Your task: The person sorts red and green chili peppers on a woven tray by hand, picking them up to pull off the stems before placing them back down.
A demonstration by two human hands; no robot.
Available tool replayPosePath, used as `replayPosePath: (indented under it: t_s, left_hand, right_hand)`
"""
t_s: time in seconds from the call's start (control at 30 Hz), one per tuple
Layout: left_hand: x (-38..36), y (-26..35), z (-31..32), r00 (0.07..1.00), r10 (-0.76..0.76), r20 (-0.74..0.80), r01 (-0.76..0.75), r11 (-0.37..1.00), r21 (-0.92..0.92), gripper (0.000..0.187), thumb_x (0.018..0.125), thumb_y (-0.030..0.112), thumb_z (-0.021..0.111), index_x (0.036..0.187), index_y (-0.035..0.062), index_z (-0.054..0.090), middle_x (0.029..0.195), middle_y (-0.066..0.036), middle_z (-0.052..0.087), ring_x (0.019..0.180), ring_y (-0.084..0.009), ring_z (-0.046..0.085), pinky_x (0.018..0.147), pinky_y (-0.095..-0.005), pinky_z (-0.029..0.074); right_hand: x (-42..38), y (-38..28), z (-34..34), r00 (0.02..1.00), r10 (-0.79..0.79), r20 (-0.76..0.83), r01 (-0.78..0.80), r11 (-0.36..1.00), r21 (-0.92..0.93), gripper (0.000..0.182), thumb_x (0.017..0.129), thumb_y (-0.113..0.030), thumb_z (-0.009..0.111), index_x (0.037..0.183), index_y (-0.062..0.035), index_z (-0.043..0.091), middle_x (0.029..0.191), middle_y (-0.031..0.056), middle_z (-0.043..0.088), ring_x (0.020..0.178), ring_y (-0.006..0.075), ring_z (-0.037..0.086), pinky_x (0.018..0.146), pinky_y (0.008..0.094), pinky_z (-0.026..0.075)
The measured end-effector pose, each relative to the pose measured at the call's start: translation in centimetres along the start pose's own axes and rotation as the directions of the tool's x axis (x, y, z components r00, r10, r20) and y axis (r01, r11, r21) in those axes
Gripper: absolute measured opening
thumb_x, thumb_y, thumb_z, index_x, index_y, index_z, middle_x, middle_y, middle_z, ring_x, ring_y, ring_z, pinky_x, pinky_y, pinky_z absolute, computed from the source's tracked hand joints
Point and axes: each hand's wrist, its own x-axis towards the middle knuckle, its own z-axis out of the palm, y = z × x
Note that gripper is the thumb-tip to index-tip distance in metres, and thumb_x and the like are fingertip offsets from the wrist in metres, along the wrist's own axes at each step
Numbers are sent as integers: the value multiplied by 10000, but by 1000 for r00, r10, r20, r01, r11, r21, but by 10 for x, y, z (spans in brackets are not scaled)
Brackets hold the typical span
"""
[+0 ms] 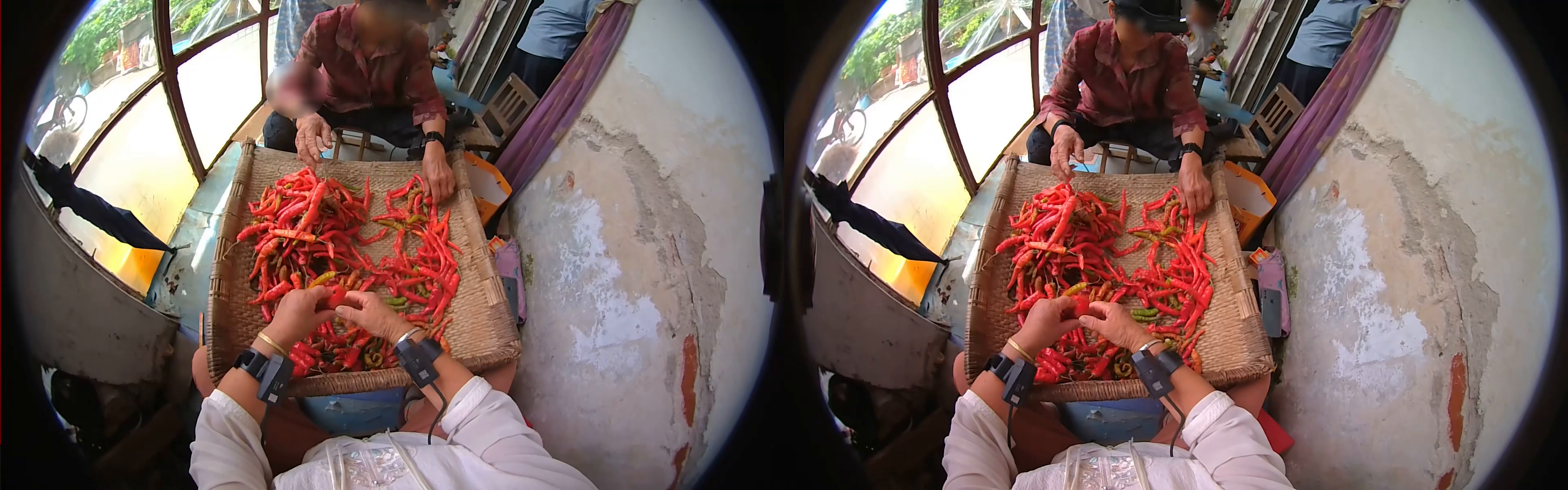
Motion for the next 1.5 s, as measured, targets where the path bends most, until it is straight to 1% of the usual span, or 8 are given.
replayPosePath:
  t_s: [0.13,0.53,0.6,0.8,1.13,1.27,1.37,1.5]
  left_hand:
    - [-1,9,-1,999,43,-20,-45,994,-98,325,669,186,685,946,61,573,720,-108,623,679,-259,614,599,-330,480]
    - [1,12,-3,992,122,-31,-122,992,25,226,699,194,653,881,81,581,699,-99,607,663,-266,596,573,-348,465]
    - [1,11,-5,981,152,-118,-144,987,74,193,709,212,635,843,80,590,694,-99,587,673,-274,579,580,-374,453]
    - [1,-3,-1,995,89,-47,-78,976,201,157,746,226,583,817,87,604,665,-109,589,651,-279,581,570,-387,450]
    - [0,-12,4,998,-56,24,47,959,281,157,722,229,575,757,83,618,659,-111,592,660,-290,581,591,-400,454]
    - [-6,-17,4,969,-127,212,43,931,364,169,714,260,596,786,111,630,685,-105,602,672,-288,586,599,-395,461]
    - [-6,-17,5,925,-126,359,10,951,308,217,712,305,608,802,110,639,714,-112,607,706,-282,588,640,-383,460]
    - [-8,-14,0,859,-148,491,4,959,282,239,682,317,635,789,104,644,719,-95,612,720,-268,589,644,-377,459]
  right_hand:
    - [0,0,8,986,-150,-68,149,989,-20,284,815,-275,583,925,-14,563,737,10,576,649,78,538,585,233,455]
    - [-5,-8,-5,973,81,-217,-53,990,129,148,823,-173,550,800,-28,534,626,5,530,520,61,504,469,200,428]
    - [-11,-15,-16,966,105,-235,-50,973,227,139,825,-173,554,796,-38,537,618,2,534,491,51,492,427,188,397]
    - [-24,-14,-53,878,87,-471,101,928,359,171,810,-203,587,869,-42,572,620,19,567,464,54,505,396,178,387]
    - [-33,21,-107,740,188,-645,478,527,702,150,826,-205,570,861,-60,567,744,50,596,602,125,553,499,257,455]
    - [-28,24,-111,654,247,-715,625,356,695,158,828,-203,564,890,-58,561,808,72,612,701,144,585,551,265,460]
    - [-21,27,-99,740,331,-586,445,412,795,201,830,-192,557,964,-41,551,830,80,614,693,140,594,541,248,457]
    - [-12,5,-44,909,151,-387,38,898,439,308,829,-161,545,1086,3,503,804,68,606,613,102,574,539,204,446]
